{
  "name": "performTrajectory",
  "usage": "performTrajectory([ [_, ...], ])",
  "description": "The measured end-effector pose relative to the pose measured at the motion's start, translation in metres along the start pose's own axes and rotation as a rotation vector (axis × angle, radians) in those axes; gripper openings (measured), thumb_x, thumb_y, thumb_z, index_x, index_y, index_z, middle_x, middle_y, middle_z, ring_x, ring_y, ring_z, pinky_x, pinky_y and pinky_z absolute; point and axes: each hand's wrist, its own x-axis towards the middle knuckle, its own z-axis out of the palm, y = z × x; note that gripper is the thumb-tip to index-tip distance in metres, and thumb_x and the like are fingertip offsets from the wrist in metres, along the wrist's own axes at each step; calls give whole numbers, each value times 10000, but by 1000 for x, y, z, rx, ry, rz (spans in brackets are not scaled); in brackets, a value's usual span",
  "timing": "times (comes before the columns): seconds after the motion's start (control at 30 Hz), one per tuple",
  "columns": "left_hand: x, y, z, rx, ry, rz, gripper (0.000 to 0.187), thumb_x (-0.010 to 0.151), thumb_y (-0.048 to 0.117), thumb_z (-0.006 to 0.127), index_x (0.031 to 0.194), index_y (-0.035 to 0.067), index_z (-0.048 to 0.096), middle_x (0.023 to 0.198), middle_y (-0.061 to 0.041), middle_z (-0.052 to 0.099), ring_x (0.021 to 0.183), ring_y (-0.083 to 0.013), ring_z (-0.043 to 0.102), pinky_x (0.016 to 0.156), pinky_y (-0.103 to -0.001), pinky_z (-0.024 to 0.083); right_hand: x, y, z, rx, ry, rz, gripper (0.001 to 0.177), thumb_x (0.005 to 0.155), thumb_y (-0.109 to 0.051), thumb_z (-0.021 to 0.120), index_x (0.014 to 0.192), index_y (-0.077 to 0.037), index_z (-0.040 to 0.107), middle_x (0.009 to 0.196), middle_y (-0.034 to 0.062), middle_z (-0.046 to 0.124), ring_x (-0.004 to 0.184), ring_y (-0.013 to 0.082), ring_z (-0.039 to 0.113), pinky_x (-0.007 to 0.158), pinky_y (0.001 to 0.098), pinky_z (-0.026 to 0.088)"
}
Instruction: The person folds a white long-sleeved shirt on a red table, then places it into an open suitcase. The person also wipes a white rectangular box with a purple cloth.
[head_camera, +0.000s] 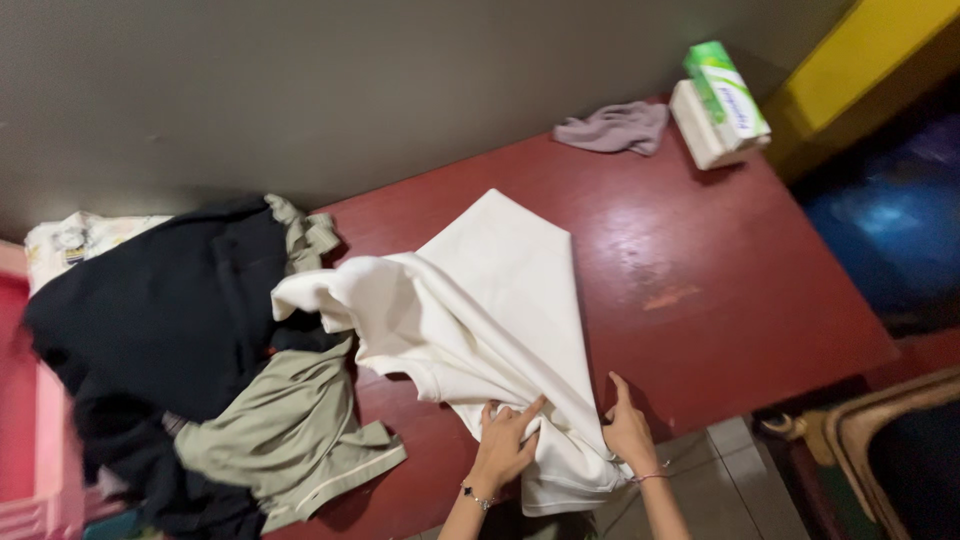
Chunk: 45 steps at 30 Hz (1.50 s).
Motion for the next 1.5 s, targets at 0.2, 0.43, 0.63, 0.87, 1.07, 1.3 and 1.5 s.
performTrajectory([
  [0.2,23,1,23,-44,-21,90,437,907,248,604,1335,167,637,985,-170,668,1043,-306,606,1158,-575,188,0,25,-24,160,91,-64,851,759,-300,823,1501,-226,412,978,107,797,940,269,749,888,399,534],
  [0.43,34,-40,7,-469,372,188,311,940,141,569,1208,49,696,1449,-149,554,1380,-348,507,1174,-487,363,25,2,-29,679,-34,31,484,1034,-247,565,1516,-208,550,1368,114,669,1156,412,591,944,531,457],
  [0.63,38,-38,-39,-651,872,-203,467,880,188,639,1329,90,557,1448,-96,552,1280,-291,550,1119,-444,415,54,-39,-32,933,-210,-359,557,967,-51,517,1523,-82,484,1555,129,534,1422,220,491,1139,335,391],
  [0.87,48,-102,-34,179,819,-371,353,915,176,549,1217,32,660,1556,-203,459,1475,-351,349,1194,-582,25,67,-85,-39,33,-26,-500,904,771,-197,751,1557,-67,323,1563,194,405,1450,318,398,1160,409,353],
  [1.07,39,-138,-20,11,770,-486,423,980,211,503,1335,0,598,1395,-185,576,1395,-340,436,1238,-526,138,89,-100,-23,-423,41,-542,1080,740,-398,839,1545,-20,227,1662,242,82,1527,391,86,1227,549,94],
  [1.3,51,-81,-24,-2,810,-536,533,932,172,517,1459,132,585,1026,-189,691,1031,-377,589,1100,-477,387,112,-104,-24,-299,166,-750,601,781,-165,736,1348,-66,563,1543,153,485,1494,361,364,1259,512,253],
  [1.5,89,-52,6,-23,766,-617,510,926,186,576,1426,85,567,916,-196,664,920,-368,570,914,-476,454,130,-93,-49,470,141,-422,395,932,-137,661,1295,-22,554,1182,125,658,1083,229,617,962,351,488],
])
